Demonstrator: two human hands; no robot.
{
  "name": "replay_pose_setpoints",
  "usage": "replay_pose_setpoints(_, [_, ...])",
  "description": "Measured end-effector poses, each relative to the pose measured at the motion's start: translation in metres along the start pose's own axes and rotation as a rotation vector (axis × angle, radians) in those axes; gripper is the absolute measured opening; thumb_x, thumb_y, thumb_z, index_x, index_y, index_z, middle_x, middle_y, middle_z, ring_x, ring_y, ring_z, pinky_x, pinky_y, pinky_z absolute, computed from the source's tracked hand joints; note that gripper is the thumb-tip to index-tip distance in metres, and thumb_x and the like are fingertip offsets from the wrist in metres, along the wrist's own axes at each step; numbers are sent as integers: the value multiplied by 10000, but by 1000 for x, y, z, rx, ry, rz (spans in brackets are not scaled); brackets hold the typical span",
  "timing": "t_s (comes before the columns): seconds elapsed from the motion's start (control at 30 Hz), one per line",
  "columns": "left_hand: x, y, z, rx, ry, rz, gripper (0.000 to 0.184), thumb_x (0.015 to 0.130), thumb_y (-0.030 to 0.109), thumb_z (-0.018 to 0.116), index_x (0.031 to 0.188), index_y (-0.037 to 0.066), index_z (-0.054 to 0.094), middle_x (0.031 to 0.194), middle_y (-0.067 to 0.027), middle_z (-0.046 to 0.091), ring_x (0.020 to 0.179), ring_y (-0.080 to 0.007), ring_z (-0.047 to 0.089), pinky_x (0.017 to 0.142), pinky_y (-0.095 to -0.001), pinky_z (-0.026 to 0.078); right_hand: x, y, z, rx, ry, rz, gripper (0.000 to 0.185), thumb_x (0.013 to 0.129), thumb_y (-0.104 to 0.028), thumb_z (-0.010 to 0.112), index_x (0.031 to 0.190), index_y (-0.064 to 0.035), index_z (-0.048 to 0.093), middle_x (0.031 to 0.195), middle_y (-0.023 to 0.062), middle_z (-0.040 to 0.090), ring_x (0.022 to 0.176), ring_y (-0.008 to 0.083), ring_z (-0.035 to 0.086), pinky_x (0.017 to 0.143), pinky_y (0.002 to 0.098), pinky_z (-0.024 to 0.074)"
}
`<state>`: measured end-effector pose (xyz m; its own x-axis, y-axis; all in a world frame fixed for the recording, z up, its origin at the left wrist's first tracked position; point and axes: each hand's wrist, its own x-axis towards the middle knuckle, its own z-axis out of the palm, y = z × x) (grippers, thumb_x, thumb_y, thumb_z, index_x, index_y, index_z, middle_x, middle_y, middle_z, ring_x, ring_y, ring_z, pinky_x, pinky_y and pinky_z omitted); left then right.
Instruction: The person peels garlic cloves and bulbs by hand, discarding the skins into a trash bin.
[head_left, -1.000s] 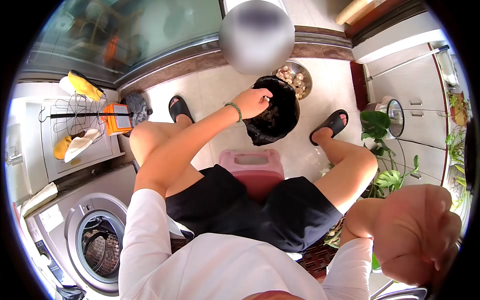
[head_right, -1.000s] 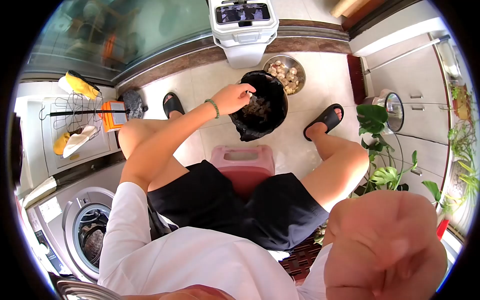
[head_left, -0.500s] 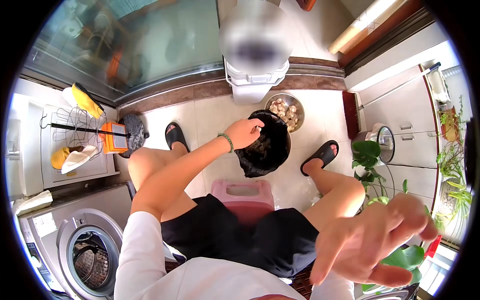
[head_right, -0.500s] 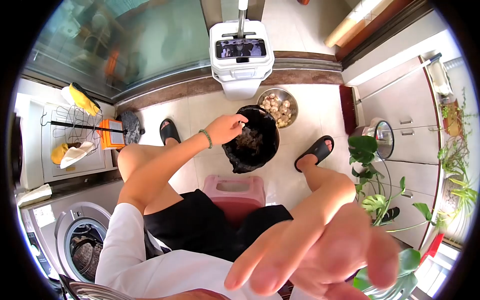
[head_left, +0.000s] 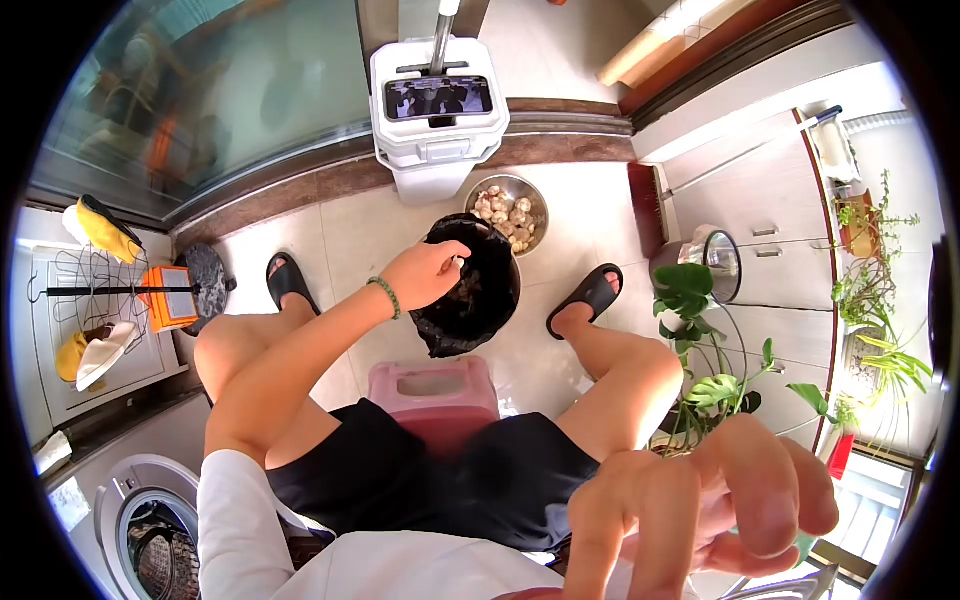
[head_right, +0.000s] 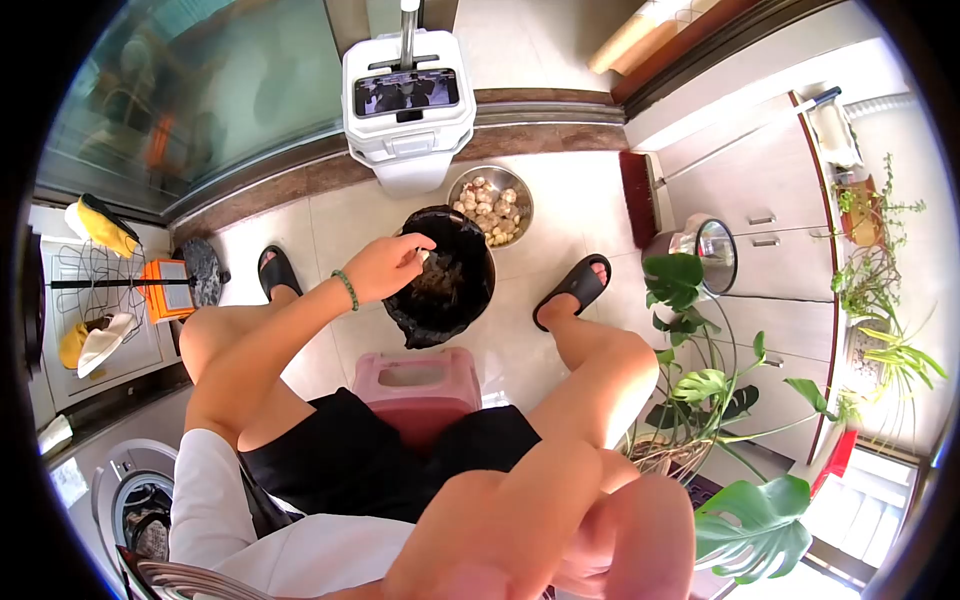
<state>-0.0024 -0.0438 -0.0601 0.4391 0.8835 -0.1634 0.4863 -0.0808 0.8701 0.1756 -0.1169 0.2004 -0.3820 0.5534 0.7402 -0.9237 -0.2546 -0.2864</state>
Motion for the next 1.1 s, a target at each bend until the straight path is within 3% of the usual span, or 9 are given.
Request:
replay_pose_setpoints(0.23, [5,6,-3,2,-9,-36,281,879,135,533,1134,46,606,715,-137,635,657,-287,615,647,-394,481,-6,-6,-37,-247,22,164,568,968,-448,484,1444,-164,358,1508,151,232,1044,360,538,688,528,532])
replay_pose_setpoints(0.33, [8,-21,4,-34,19,53,309,893,137,537,1187,49,573,754,-126,655,675,-264,625,662,-384,491,-25,-2,-92,-771,362,185,743,903,-647,483,1383,-92,363,1433,207,345,971,253,551,539,360,542])
replay_pose_setpoints(0.4, [10,-40,8,-51,43,143,322,904,142,539,1212,47,562,775,-114,667,683,-239,629,669,-367,496,-54,3,-144,-972,564,348,468,950,-363,515,1272,-27,465,1263,155,504,940,200,564,651,320,517])
replay_pose_setpoints(0.43, [10,-27,3,-257,37,4,338,917,152,543,1236,42,552,809,-91,675,709,-198,625,683,-336,499,-69,6,-170,-1053,657,444,333,974,-222,531,1216,6,516,1177,129,583,924,173,571,707,300,504])
replay_pose_setpoints(0.5, [9,-16,-8,-463,28,-151,354,930,163,548,1260,36,542,843,-68,683,736,-158,622,697,-305,503,-86,5,-201,-1456,536,699,212,875,-25,645,1083,-2,607,1018,67,642,828,142,587,695,277,494])
replay_pose_setpoints(0.57, [15,-13,-17,-758,-129,-328,392,973,242,532,1319,58,524,1089,-42,660,874,-76,594,798,-236,490,-89,8,-213,-1709,265,679,195,816,-47,686,1004,-25,640,877,114,647,725,238,629,650,332,506])
replay_pose_setpoints(0.67, [17,-4,-23,-834,-113,-388,370,954,221,564,1284,54,548,1030,4,644,859,-77,587,774,-234,488,-95,17,-220,-1606,221,758,200,773,-39,697,964,-39,638,820,117,629,746,292,628,645,370,505])
replay_pose_setpoints(0.77, [14,-3,-23,-877,-159,-442,375,961,251,567,1291,73,548,1044,13,628,884,-68,581,802,-234,486,-110,20,-229,-1650,141,761,185,785,-4,694,959,-25,639,843,106,636,723,243,636,620,329,504])
replay_pose_setpoints(1.1, [3,-15,-11,-936,-143,-535,382,958,288,581,1290,103,535,1067,26,616,866,-61,567,789,-236,473,-130,34,-235,-1682,189,805,112,802,-33,673,913,-38,657,803,95,629,697,276,631,598,354,495])
